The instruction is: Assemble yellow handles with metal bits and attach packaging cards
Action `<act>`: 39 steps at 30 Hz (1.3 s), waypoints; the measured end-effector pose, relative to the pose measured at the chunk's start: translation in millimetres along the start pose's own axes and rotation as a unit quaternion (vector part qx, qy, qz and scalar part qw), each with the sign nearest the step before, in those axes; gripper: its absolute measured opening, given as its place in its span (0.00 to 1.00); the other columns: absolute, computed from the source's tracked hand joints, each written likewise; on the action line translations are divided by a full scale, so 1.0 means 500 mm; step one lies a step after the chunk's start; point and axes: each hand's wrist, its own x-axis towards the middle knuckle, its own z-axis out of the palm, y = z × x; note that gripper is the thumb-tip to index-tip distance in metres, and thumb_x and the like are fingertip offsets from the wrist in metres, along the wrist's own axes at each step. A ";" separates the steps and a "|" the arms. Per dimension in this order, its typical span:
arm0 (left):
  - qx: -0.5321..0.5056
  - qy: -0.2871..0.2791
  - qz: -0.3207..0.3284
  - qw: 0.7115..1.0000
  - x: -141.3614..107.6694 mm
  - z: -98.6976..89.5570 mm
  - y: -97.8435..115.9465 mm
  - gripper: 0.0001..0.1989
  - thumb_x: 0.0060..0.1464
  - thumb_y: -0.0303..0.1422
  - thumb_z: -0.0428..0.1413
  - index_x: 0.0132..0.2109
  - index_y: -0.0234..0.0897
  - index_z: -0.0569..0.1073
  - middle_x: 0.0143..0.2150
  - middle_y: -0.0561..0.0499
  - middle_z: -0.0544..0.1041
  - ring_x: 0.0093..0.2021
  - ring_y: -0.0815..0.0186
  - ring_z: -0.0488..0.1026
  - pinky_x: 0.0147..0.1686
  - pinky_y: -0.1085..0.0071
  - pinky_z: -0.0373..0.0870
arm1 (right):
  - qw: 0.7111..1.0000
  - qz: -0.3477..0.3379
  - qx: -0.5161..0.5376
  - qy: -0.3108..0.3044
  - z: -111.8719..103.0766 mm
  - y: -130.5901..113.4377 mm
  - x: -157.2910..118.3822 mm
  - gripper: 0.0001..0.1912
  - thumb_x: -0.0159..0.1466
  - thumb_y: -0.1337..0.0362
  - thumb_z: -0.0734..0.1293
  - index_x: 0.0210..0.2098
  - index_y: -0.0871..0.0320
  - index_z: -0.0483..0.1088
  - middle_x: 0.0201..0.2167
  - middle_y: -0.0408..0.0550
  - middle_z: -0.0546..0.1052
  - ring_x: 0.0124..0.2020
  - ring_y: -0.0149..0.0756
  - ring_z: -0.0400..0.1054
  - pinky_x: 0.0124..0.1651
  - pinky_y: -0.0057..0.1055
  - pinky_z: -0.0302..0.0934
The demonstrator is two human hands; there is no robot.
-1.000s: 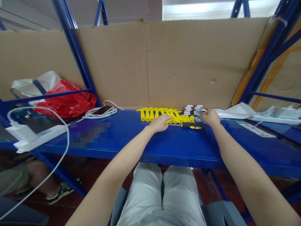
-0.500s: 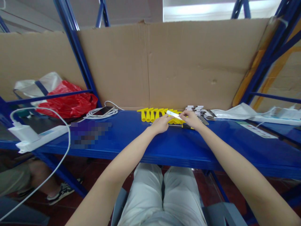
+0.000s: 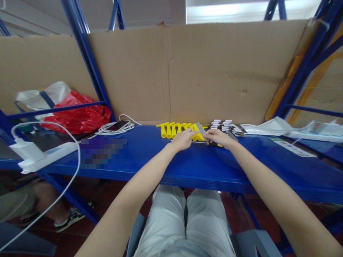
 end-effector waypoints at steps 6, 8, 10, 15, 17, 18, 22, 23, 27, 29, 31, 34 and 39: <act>0.001 0.005 0.019 1.000 0.000 0.000 0.000 0.29 0.60 0.22 0.45 0.67 0.41 0.64 0.56 0.43 0.72 0.55 0.56 0.72 0.52 0.61 0.71 | 0.998 0.027 0.053 -0.013 0.001 -0.009 -0.004 0.11 0.63 0.65 0.65 0.24 0.58 0.72 0.21 0.45 0.75 0.24 0.31 0.68 0.28 0.26 0.63; 0.003 0.005 0.026 1.000 0.000 0.000 0.000 0.29 0.60 0.22 0.44 0.67 0.41 0.64 0.56 0.44 0.72 0.55 0.57 0.71 0.53 0.62 0.70 | 0.995 0.045 0.081 -0.029 0.001 -0.009 -0.004 0.13 0.64 0.65 0.65 0.23 0.59 0.72 0.18 0.45 0.73 0.21 0.30 0.66 0.25 0.25 0.61; 0.006 0.004 0.033 0.999 0.000 -0.001 0.000 0.29 0.60 0.21 0.44 0.67 0.43 0.64 0.55 0.44 0.72 0.54 0.58 0.71 0.53 0.62 0.70 | 0.990 0.065 0.117 -0.039 0.000 -0.010 -0.005 0.15 0.65 0.65 0.66 0.22 0.60 0.71 0.16 0.45 0.71 0.19 0.30 0.65 0.23 0.25 0.59; 0.018 -0.004 0.037 0.999 0.000 0.000 -0.001 0.31 0.61 0.21 0.43 0.68 0.46 0.63 0.53 0.45 0.72 0.52 0.58 0.72 0.51 0.62 0.70 | 0.974 0.112 0.191 -0.049 -0.001 -0.016 -0.007 0.12 0.64 0.66 0.68 0.24 0.62 0.70 0.15 0.46 0.70 0.18 0.28 0.65 0.21 0.23 0.57; 0.020 -0.005 0.037 0.999 0.000 0.000 0.000 0.31 0.61 0.21 0.42 0.68 0.46 0.62 0.52 0.45 0.72 0.52 0.58 0.72 0.51 0.62 0.70 | 0.968 0.120 0.215 -0.055 -0.001 -0.018 -0.009 0.11 0.64 0.66 0.69 0.25 0.62 0.70 0.16 0.45 0.70 0.17 0.28 0.64 0.20 0.23 0.56; 0.021 -0.006 0.038 0.999 0.000 0.000 0.000 0.31 0.62 0.20 0.42 0.69 0.47 0.61 0.52 0.45 0.72 0.52 0.58 0.72 0.51 0.62 0.70 | 0.965 0.123 0.224 -0.058 -0.002 -0.019 -0.010 0.11 0.64 0.66 0.69 0.25 0.62 0.70 0.16 0.45 0.70 0.17 0.27 0.64 0.19 0.23 0.56; 0.020 -0.013 0.043 0.999 0.000 0.001 0.002 0.33 0.62 0.20 0.42 0.70 0.48 0.58 0.53 0.44 0.72 0.53 0.59 0.72 0.51 0.63 0.70 | 0.960 0.131 0.236 -0.074 -0.005 -0.019 -0.014 0.11 0.63 0.65 0.70 0.26 0.62 0.70 0.16 0.46 0.70 0.17 0.27 0.63 0.18 0.23 0.55; 0.021 -0.014 0.046 0.999 0.000 0.002 0.002 0.32 0.62 0.20 0.42 0.70 0.48 0.58 0.53 0.44 0.71 0.53 0.59 0.71 0.51 0.63 0.69 | 0.960 0.130 0.235 -0.080 -0.005 -0.019 -0.015 0.11 0.63 0.65 0.71 0.26 0.62 0.70 0.17 0.46 0.71 0.17 0.27 0.63 0.18 0.23 0.55; 0.026 -0.008 0.056 0.998 0.003 0.007 -0.001 0.32 0.61 0.19 0.41 0.69 0.47 0.60 0.54 0.44 0.71 0.54 0.59 0.71 0.52 0.64 0.68 | 0.963 0.135 0.218 -0.088 -0.006 -0.018 -0.016 0.12 0.64 0.65 0.69 0.25 0.63 0.70 0.17 0.47 0.72 0.16 0.26 0.61 0.18 0.22 0.53; 0.028 -0.005 0.056 0.998 0.004 0.011 -0.003 0.32 0.61 0.19 0.42 0.69 0.47 0.61 0.53 0.44 0.71 0.54 0.59 0.71 0.52 0.63 0.68 | 0.964 0.138 0.208 -0.087 -0.005 -0.017 -0.015 0.12 0.65 0.65 0.68 0.25 0.63 0.70 0.17 0.47 0.71 0.16 0.26 0.60 0.18 0.22 0.53; 0.028 -0.003 0.056 0.998 0.005 0.013 -0.005 0.32 0.61 0.19 0.42 0.68 0.46 0.63 0.53 0.43 0.71 0.54 0.59 0.71 0.51 0.63 0.68 | 0.965 0.140 0.201 -0.089 -0.004 -0.016 -0.014 0.12 0.64 0.65 0.68 0.25 0.63 0.70 0.17 0.46 0.71 0.16 0.26 0.60 0.18 0.22 0.53; 0.028 0.004 0.059 0.998 0.006 0.016 -0.006 0.31 0.61 0.19 0.43 0.68 0.45 0.64 0.52 0.43 0.72 0.53 0.59 0.72 0.51 0.63 0.69 | 0.966 0.140 0.200 -0.089 -0.002 -0.014 -0.011 0.10 0.64 0.65 0.68 0.27 0.62 0.70 0.17 0.45 0.71 0.16 0.26 0.62 0.18 0.22 0.54; 0.027 0.012 0.066 0.997 0.008 0.020 -0.006 0.31 0.61 0.19 0.43 0.67 0.45 0.64 0.52 0.44 0.72 0.52 0.59 0.72 0.51 0.63 0.70 | 0.973 0.108 0.186 -0.083 -0.001 -0.009 -0.010 0.11 0.63 0.65 0.69 0.26 0.59 0.66 0.16 0.41 0.68 0.17 0.26 0.62 0.19 0.21 0.55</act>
